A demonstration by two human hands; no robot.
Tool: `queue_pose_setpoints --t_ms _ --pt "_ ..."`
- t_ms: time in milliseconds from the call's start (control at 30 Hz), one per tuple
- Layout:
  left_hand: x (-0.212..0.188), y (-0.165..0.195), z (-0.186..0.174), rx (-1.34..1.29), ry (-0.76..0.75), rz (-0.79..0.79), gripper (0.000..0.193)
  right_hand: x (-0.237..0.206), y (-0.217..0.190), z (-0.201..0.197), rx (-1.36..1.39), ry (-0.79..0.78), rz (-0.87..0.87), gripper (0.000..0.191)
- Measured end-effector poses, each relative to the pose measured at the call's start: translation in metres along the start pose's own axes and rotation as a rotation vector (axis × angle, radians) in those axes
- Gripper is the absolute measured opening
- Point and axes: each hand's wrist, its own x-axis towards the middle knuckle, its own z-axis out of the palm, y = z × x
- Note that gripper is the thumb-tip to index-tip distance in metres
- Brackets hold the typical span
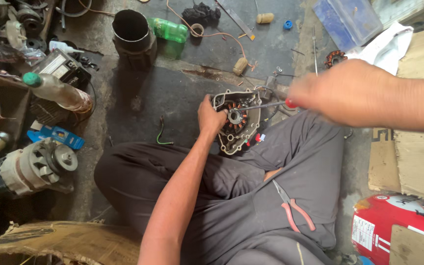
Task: The person sits cross-legged on the workshop floor fitting a magneto stator coil into a motorcycle engine cover casing. They press and align the coil by hand, reposition it repeatedly, then use a red-handled screwdriver to drive screws and a wrench to tighten fasteners on the casing.
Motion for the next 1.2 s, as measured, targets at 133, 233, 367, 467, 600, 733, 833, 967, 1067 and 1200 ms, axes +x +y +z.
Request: queue_pose_setpoints --t_ms 133,233,367,467,600,733,833,967,1067,1200 --pt "-0.002 0.003 -0.001 0.008 0.000 -0.022 0.051 -0.006 0.002 0.011 -0.181 -0.046 -0.091 0.029" --pt "-0.004 0.006 0.000 0.037 0.024 0.042 0.059 -0.002 0.005 0.018 0.136 -0.111 0.162 0.035" --pt "-0.003 0.008 -0.001 0.045 -0.011 -0.024 0.054 -0.003 0.011 0.025 0.418 0.028 0.250 0.055" --pt "-0.003 0.006 0.000 0.052 -0.013 -0.042 0.058 -0.014 0.012 0.023 -0.491 0.394 -0.458 0.042" --pt "-0.003 0.003 0.002 0.029 0.022 0.010 0.059 -0.011 0.000 0.013 -0.408 0.181 -0.262 0.042" --pt "-0.005 0.006 0.002 0.007 0.024 0.006 0.058 0.012 -0.004 0.007 0.561 -0.311 0.627 0.041" --pt "-0.004 0.009 0.000 0.021 -0.001 -0.035 0.055 0.009 0.002 0.011 0.593 -0.096 0.415 0.059" --pt "-0.002 0.008 0.002 0.044 0.003 -0.058 0.057 -0.012 0.005 0.020 -0.447 0.234 -0.516 0.051" --pt "-0.002 0.003 0.009 0.042 0.013 -0.017 0.060 -0.007 0.002 0.026 -0.187 -0.256 -0.071 0.045" --pt "-0.002 -0.002 0.012 0.057 0.063 0.064 0.071 0.010 0.001 0.030 0.990 -0.378 0.730 0.041"
